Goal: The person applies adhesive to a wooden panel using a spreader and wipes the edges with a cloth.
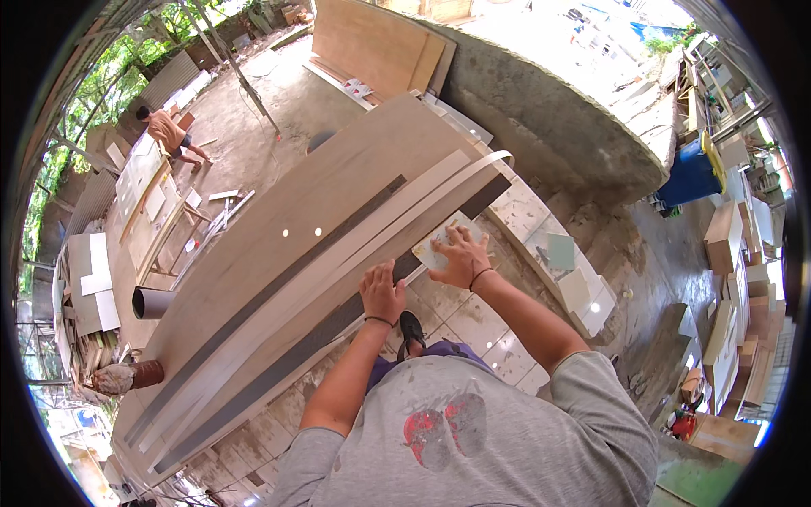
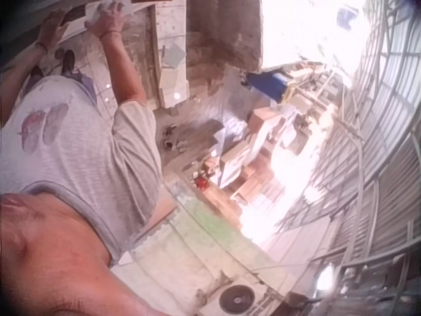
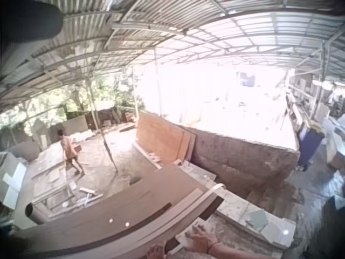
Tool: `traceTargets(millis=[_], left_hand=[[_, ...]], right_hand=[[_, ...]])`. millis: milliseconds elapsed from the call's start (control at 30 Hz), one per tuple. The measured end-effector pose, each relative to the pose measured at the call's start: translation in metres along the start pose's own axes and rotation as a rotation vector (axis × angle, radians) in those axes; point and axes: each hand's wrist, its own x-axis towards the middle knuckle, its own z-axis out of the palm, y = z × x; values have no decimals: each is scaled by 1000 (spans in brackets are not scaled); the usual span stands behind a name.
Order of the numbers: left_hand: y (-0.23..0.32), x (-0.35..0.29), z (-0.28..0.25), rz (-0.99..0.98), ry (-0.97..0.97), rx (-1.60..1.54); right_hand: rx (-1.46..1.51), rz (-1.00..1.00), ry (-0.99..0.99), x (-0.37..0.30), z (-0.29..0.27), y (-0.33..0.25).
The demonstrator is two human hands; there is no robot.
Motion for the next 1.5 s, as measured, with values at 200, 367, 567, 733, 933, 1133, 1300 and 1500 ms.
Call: traceTargets(millis=[200,367,567,733,933,1133,1300,1500], left_hand=[[2,1,-3,-29,-37,13],[2,-1,-6,-18,-44,12],[-1,3,-8,-12,-59,32],[-18,3,-10,27,-18,-100],[-27,-30,-41,-18,-14,23],[-40,-50,-49,-95,0,79],[-47,-54,-45,-92,42,77],[-43,-49,-50,-127,-16,42]], right_hand=[[-11,-1,-74,2,-16,-6],[3,12,-10,0,-4,-8],[-64,52,-260,-17,-35,2],[29,69,-213,-42,-28,-8],[109,-58,35,-44,9,-44],[98,-53,112,-33,41,-66],[82,-45,112,-36,45,-68],[16,-40,-149,-33,-5,-73]])
